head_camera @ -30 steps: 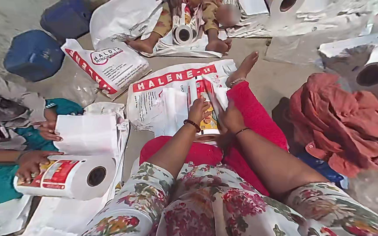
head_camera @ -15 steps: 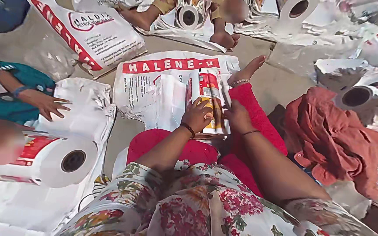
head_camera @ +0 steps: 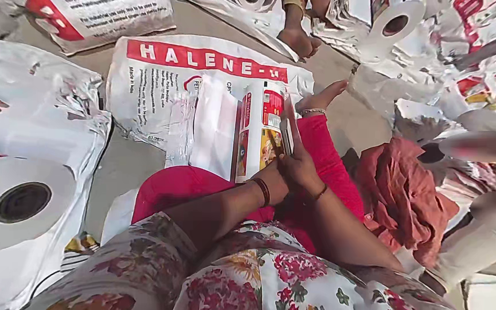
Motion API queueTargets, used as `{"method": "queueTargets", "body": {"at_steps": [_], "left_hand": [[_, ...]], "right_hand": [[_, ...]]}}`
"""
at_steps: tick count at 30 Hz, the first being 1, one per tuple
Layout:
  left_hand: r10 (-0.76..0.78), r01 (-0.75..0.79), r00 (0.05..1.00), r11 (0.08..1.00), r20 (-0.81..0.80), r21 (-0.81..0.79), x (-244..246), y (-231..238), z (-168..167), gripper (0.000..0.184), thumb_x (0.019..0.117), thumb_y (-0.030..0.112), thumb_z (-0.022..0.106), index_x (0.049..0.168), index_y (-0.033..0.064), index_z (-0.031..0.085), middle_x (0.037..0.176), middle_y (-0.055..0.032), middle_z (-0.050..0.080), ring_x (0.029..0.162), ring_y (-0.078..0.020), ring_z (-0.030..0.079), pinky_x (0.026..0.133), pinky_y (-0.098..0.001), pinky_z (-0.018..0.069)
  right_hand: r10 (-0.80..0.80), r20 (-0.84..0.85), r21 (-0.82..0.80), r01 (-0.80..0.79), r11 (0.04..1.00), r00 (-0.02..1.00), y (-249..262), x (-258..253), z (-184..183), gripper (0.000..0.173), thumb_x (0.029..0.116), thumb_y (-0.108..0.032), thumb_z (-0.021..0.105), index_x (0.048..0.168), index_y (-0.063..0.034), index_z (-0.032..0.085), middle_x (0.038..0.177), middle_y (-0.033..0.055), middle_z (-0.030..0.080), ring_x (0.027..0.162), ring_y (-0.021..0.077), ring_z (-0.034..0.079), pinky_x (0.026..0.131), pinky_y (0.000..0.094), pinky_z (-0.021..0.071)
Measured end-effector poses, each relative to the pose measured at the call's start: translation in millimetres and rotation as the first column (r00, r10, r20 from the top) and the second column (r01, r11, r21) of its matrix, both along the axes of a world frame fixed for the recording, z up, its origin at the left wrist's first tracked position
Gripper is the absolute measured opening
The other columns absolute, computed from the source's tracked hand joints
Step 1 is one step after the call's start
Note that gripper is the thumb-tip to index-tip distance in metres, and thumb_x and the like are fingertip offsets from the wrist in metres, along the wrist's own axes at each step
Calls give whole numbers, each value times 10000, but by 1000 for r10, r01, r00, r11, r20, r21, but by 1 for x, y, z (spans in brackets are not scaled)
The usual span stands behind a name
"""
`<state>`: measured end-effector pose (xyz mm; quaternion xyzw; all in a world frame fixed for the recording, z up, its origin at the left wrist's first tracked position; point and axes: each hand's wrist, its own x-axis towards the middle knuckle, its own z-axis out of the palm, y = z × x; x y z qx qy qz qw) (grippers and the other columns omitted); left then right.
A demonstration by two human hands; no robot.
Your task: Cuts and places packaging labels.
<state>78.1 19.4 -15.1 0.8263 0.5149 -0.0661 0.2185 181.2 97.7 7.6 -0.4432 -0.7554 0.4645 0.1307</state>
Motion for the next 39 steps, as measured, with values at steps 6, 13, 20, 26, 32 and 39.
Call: {"method": "queueTargets", "body": {"at_steps": [6, 13, 20, 26, 32, 39], "left_hand": [[66, -72, 996, 992, 66, 100, -20, 4, 3, 477, 954, 408, 700, 1347, 139, 676, 1505, -132, 558, 1530, -360, 328, 1258, -667, 69], [269, -277, 960, 952, 78, 129, -39, 1, 8, 606, 952, 690, 548, 1376, 273, 665, 1646, 2, 403, 1589, -333, 175, 1164, -801, -48], [322, -335, 940, 933, 112, 134, -43, -3, 11, 432, 1002, 540, 582, 1370, 332, 670, 1641, 43, 405, 1589, -337, 165, 1138, -833, 0], [340, -363, 928, 918, 153, 158, -45, -7, 9, 421, 992, 518, 610, 1365, 332, 671, 1642, 40, 402, 1587, -345, 171, 1123, -848, -2], [460, -483, 872, 863, 169, 145, -52, -13, 18, 379, 1028, 269, 540, 1384, 330, 655, 1660, 13, 370, 1570, -404, 180, 1112, -792, 245], [578, -594, 795, 804, 183, 43, -52, -7, 25, 456, 998, 292, 555, 1449, 251, 604, 1697, -16, 296, 1539, -514, 168, 1056, -763, 371]], "right_hand": [[-349, 291, -215, 416, 884, 891, 59, -15, -54, 352, 1007, -172, 613, 1300, 18, 570, 1147, 205, 649, 1045, 300, 631, 904, 507, 514], [-181, 546, 13, 208, 978, 818, 68, -42, -76, 322, 996, -209, 574, 1121, 78, 650, 1125, 283, 669, 1061, 440, 648, 880, 641, 504], [-227, 536, 46, 240, 970, 813, 52, -33, -68, 388, 1050, -217, 499, 1267, 97, 566, 1223, 304, 635, 1158, 440, 630, 956, 613, 505], [-207, 504, 8, 235, 972, 839, 39, -21, -65, 404, 1043, -222, 520, 1285, 101, 542, 1194, 316, 636, 1109, 446, 645, 933, 625, 516], [-168, 539, -39, 224, 974, 826, 39, -22, -63, 413, 1059, -235, 497, 1269, 116, 557, 1216, 314, 630, 1136, 437, 633, 951, 614, 502], [-275, 428, -97, 347, 933, 861, 43, -23, -61, 367, 1026, -198, 541, 1298, 49, 527, 1113, 258, 636, 979, 373, 643, 827, 567, 528]]}}
